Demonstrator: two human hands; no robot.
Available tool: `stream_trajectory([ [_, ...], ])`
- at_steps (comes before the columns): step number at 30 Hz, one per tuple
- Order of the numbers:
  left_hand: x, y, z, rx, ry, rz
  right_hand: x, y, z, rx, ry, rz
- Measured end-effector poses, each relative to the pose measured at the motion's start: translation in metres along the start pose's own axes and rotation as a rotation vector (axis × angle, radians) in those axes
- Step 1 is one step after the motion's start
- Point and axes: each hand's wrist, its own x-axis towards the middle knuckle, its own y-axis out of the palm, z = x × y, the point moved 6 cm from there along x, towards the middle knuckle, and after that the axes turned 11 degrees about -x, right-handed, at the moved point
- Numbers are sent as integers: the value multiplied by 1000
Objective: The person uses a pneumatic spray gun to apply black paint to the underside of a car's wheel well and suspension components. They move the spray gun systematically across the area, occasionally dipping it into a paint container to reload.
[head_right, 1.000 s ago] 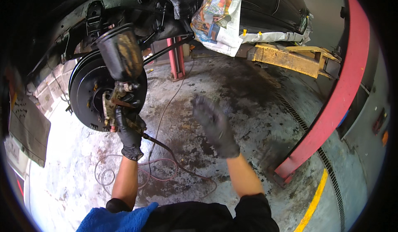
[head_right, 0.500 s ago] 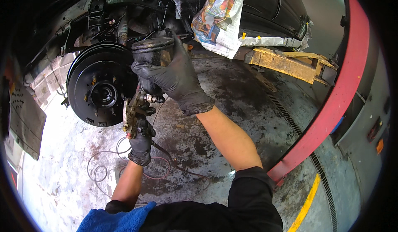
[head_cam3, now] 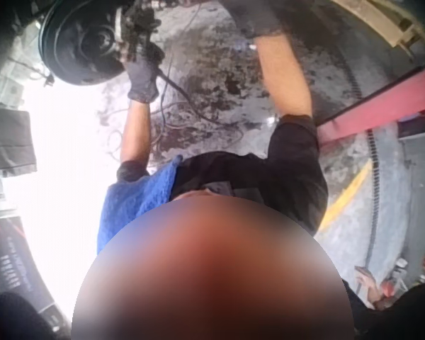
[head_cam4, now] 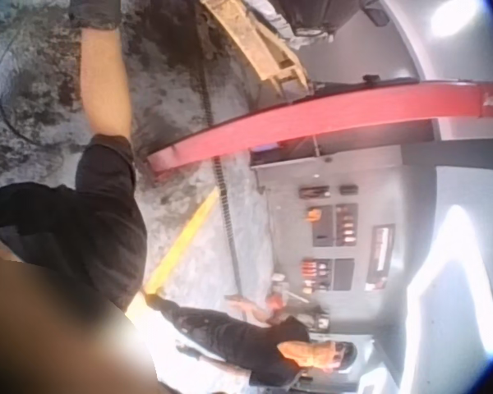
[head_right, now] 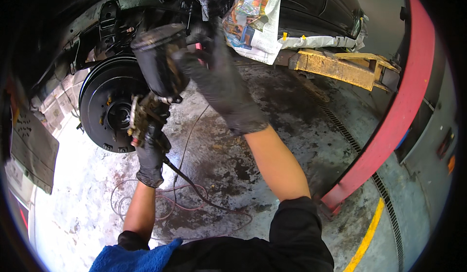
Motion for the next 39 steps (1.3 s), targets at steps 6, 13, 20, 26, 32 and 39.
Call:
stream_trajectory([
  [6, 54, -26, -42, -72, 33, -248, -93, -49, -106, -108, 394, -18],
  [13, 89, -60, -120, 454, 286, -473, -284, -46, -251, -59, 881, 43],
  [20, 90, -91, -104, 97, 222, -324, -392, -43, -303, 91, 1163, 8],
  [26, 66, -85, -92, 232, 335, -289, -405, -55, -315, 107, 1205, 2],
  [32, 64, -77, -93, 319, 421, -237, -412, -63, -307, 64, 1328, -41],
  [39, 92, -71, -112, 418, 394, -286, -437, -57, -316, 81, 1261, -51],
])
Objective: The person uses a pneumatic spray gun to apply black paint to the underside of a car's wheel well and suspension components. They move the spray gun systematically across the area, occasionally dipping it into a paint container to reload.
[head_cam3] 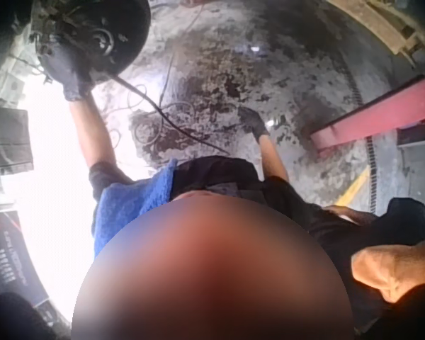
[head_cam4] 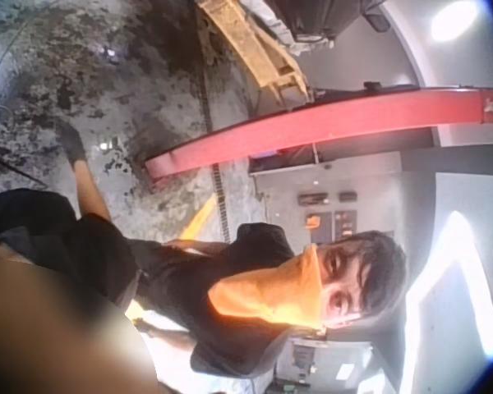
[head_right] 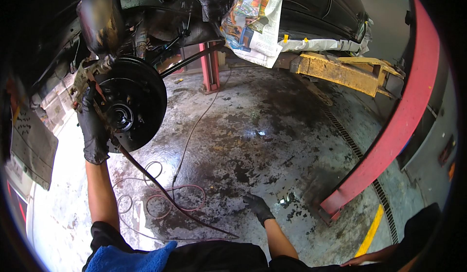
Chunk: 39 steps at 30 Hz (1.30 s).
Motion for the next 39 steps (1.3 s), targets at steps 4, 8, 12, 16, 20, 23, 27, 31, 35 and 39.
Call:
stream_trajectory([
  [4, 11, 4, 0, -167, -361, -69, -1, 1, -19, -14, 85, -21],
  [8, 16, 14, -19, -374, -291, -60, -1, 7, -27, -62, 85, 36],
  [12, 21, 21, -24, -489, -274, -53, 1, 12, -41, -177, 148, 48],
  [16, 16, 12, -17, -432, -309, -63, 2, 22, -46, -224, 121, 79],
  [20, 10, 6, -5, -306, -249, -40, -2, 27, -42, -205, 125, 102],
  [23, 3, -1, 1, -245, -224, -29, -8, 25, -35, -163, 150, 21],
  [27, -4, 1, -2, -221, -185, 50, -13, 24, -26, -161, 175, 9],
  [31, -14, -2, -3, -265, -275, 38, -15, 24, -24, -182, 186, 20],
  [35, -1, -1, -7, -247, -229, 48, -16, 23, -27, -213, 205, 35],
  [39, 11, 1, -17, -204, -172, 7, -15, 23, -29, -207, 203, 39],
])
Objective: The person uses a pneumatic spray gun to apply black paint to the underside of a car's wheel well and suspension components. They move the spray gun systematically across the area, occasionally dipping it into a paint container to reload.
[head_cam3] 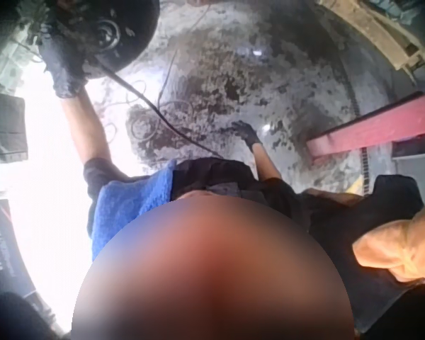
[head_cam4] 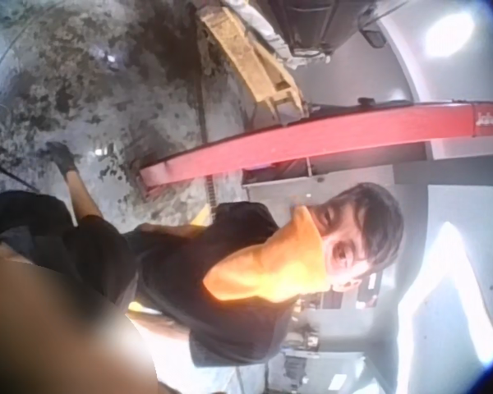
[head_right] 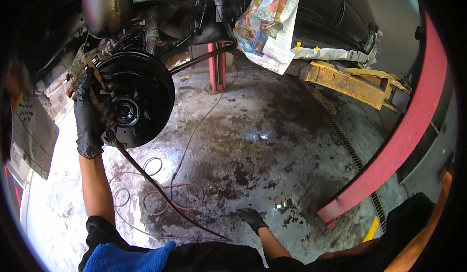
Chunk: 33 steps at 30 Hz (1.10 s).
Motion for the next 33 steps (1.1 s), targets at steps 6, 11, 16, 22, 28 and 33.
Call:
stream_trajectory([
  [6, -3, 13, -15, -158, -146, -113, 10, 1, -10, -31, 3, 10],
  [11, 1, 19, -18, -278, -74, -67, 18, 7, -19, -74, 3, 42],
  [16, -2, 10, -9, -177, -74, -57, 11, 10, -13, -51, -69, 49],
  [22, -13, 4, 9, -165, -82, -52, 14, 9, -12, -92, -60, 52],
  [28, -25, -4, 17, -106, -104, 14, 26, 5, -25, -89, 1, 37],
  [33, -18, -1, 15, -81, -93, 40, 26, 5, -23, -86, -5, 26],
])
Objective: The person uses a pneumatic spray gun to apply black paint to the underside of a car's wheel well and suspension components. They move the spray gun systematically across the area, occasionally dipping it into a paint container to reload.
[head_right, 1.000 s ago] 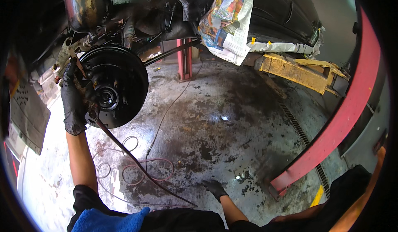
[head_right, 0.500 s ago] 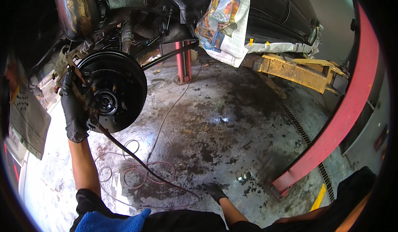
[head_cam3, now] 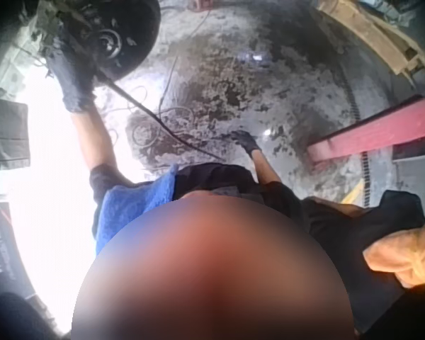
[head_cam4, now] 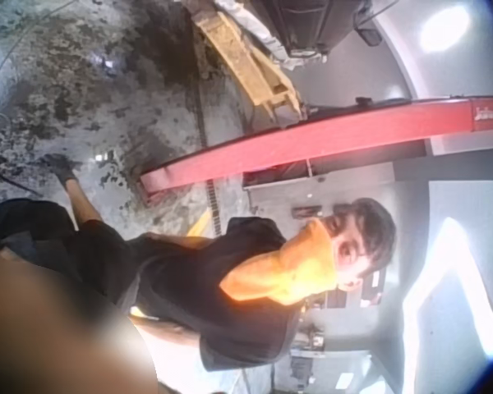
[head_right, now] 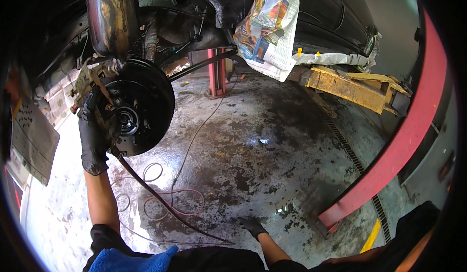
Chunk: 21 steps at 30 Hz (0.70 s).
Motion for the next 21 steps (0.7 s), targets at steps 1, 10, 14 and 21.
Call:
stream_trajectory([
  [1, 4, 0, -2, 10, -4, -6, -1, 1, 1, 25, 1, 2],
  [10, 18, 26, -31, -91, 45, -54, -14, 4, 11, -10, -14, 15],
  [14, 9, 28, -25, -228, -40, -116, -14, 10, 9, -23, -2, 23],
  [21, -11, 9, -1, -55, 30, -22, 8, 8, 11, -102, -52, 51],
])
